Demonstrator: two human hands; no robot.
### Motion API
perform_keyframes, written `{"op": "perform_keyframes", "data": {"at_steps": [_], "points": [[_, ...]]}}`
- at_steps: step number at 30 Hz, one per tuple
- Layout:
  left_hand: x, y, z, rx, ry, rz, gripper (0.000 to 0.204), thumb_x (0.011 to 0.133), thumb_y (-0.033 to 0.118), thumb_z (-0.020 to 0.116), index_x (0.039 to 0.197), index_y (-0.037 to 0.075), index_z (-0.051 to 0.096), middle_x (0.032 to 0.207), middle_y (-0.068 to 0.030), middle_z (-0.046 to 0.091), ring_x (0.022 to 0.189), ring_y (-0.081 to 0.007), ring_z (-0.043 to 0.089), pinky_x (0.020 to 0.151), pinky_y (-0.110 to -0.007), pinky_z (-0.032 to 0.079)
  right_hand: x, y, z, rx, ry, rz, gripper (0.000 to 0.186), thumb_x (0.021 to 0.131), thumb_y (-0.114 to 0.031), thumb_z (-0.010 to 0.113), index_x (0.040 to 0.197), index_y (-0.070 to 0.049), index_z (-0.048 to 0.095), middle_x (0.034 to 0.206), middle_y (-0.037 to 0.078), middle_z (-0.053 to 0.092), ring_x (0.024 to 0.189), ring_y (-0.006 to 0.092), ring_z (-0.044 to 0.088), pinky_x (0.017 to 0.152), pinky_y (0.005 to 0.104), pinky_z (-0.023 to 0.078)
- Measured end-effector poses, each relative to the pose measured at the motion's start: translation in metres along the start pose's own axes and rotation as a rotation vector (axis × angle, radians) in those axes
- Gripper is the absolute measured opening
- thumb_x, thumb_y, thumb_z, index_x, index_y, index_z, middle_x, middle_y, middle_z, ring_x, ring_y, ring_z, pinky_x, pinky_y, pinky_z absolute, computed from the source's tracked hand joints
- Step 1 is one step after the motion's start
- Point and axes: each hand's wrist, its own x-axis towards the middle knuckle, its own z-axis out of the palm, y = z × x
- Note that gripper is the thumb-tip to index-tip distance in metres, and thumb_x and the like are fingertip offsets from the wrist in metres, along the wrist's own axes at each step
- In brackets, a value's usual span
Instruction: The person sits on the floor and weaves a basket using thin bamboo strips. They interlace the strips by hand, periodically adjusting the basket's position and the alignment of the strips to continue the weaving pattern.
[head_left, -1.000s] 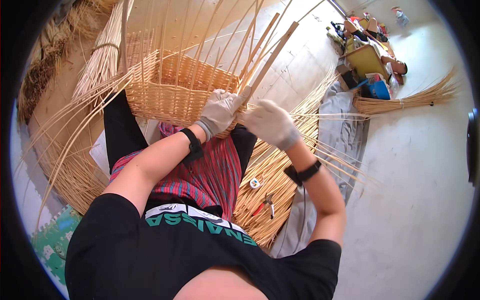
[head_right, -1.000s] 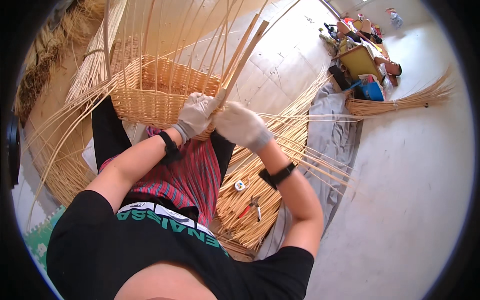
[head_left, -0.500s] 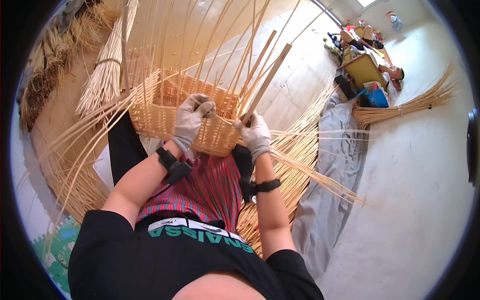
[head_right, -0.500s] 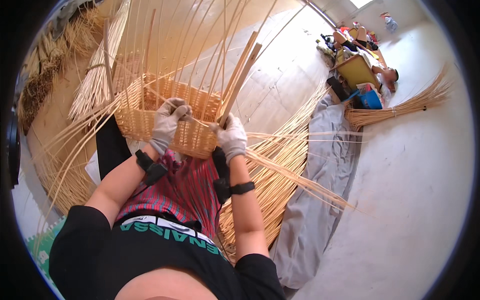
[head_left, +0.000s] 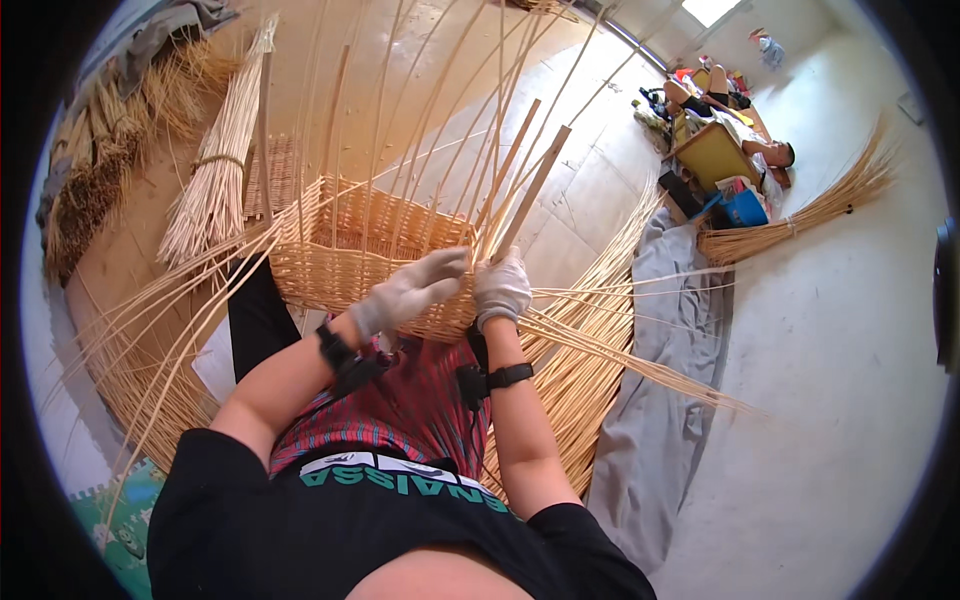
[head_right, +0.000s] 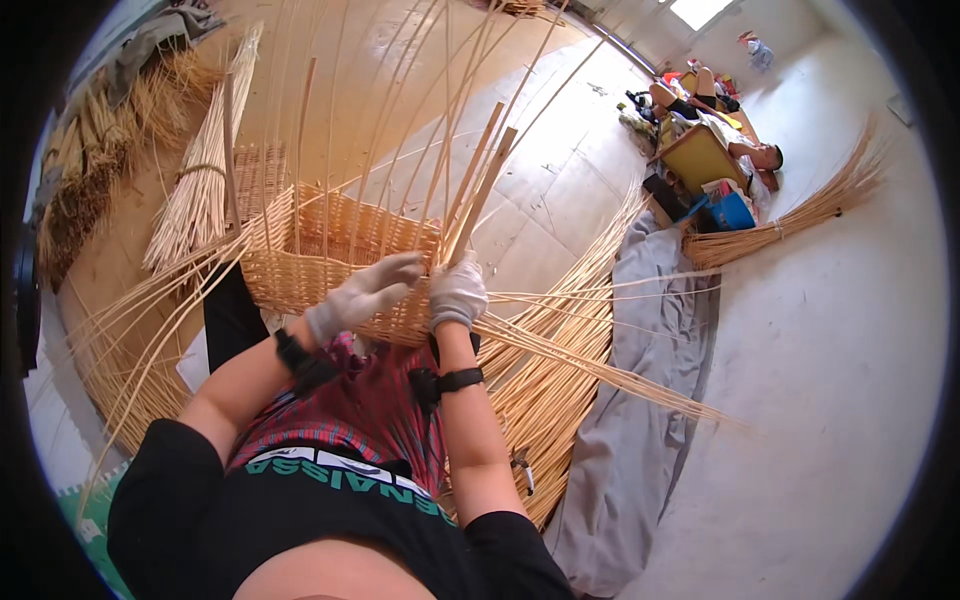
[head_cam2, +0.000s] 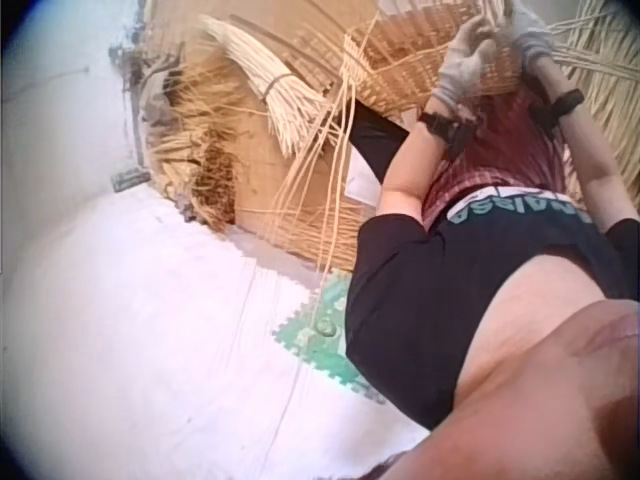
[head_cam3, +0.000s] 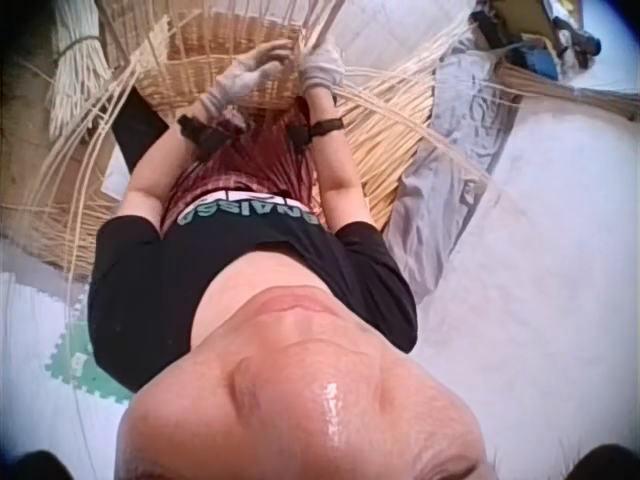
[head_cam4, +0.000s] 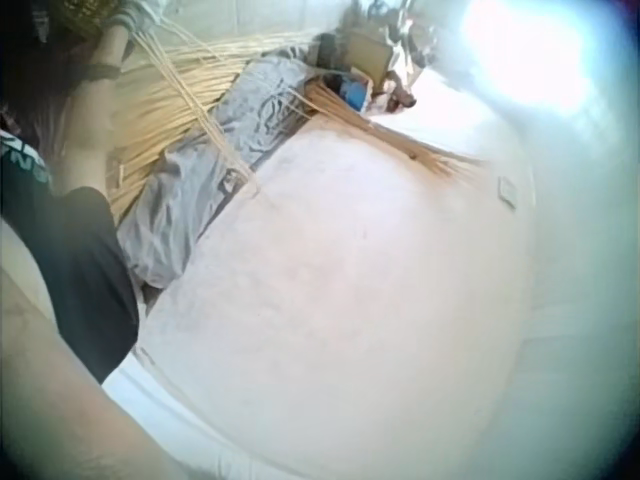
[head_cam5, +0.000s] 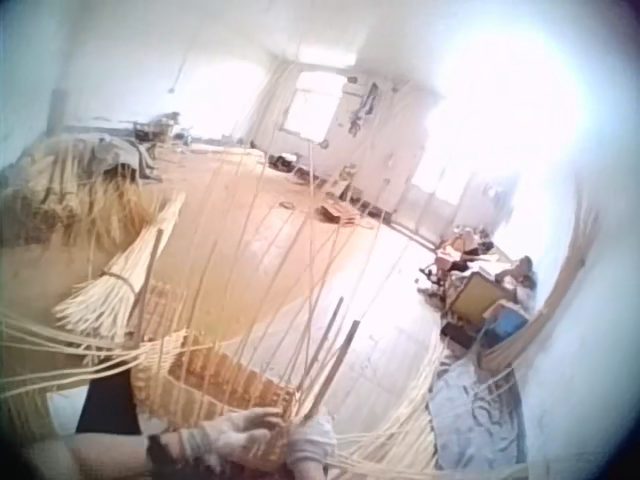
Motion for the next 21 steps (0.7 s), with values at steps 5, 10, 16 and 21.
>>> {"op": "perform_keyframes", "data": {"at_steps": [5, 10, 16, 21], "points": [[-0.093, -0.046, -0.110, 0.135, 1.186, -0.074, 0.014, 0.100, 0.018, 0.065, 0.104, 0.006, 0.071, 0.094, -0.0037, 0.071, 0.077, -0.0158, 0.066, 0.065, -0.031, 0.054, 0.000, 0.023, 0.012, -0.004, 0.088, -0.076, 0.042, 0.085, -0.045, 0.069, 0.105, -0.008, 0.065, 0.101, 0.020, 0.070, 0.092, 0.0415, 0.070, 0.079, 0.0518, 0.057], [-0.151, -0.088, -0.227, 0.106, 1.040, -0.256, 0.033, 0.092, 0.040, 0.077, 0.094, 0.008, 0.071, 0.075, -0.0026, 0.065, 0.058, -0.0132, 0.057, 0.051, -0.028, 0.046, 0.002, 0.012, -0.008, -0.121, 0.109, -0.179, 0.041, 0.088, -0.050, 0.068, 0.098, -0.010, 0.068, 0.092, 0.019, 0.073, 0.089, 0.0372, 0.070, 0.082, 0.0512, 0.054], [-0.125, 0.050, -0.132, 0.303, 0.741, -0.205, 0.039, 0.092, 0.017, 0.075, 0.125, 0.000, 0.063, 0.114, -0.0126, 0.069, 0.092, -0.0230, 0.069, 0.073, -0.036, 0.061, 0.030, 0.071, 0.026, -0.082, 0.230, -0.173, 0.059, 0.102, -0.055, 0.045, 0.080, -0.008, 0.074, 0.072, 0.022, 0.068, 0.067, 0.0407, 0.067, 0.062, 0.0541, 0.052], [-0.137, 0.033, -0.157, 0.327, 0.685, -0.494, 0.051, 0.091, 0.021, 0.076, 0.134, 0.000, 0.058, 0.102, -0.0106, 0.071, 0.089, -0.0217, 0.065, 0.079, -0.034, 0.054, -0.009, 0.040, 0.017, -0.122, 0.342, -0.053, 0.048, 0.096, -0.051, 0.060, 0.108, -0.005, 0.071, 0.092, 0.021, 0.073, 0.092, 0.0382, 0.070, 0.082, 0.0504, 0.052]]}}
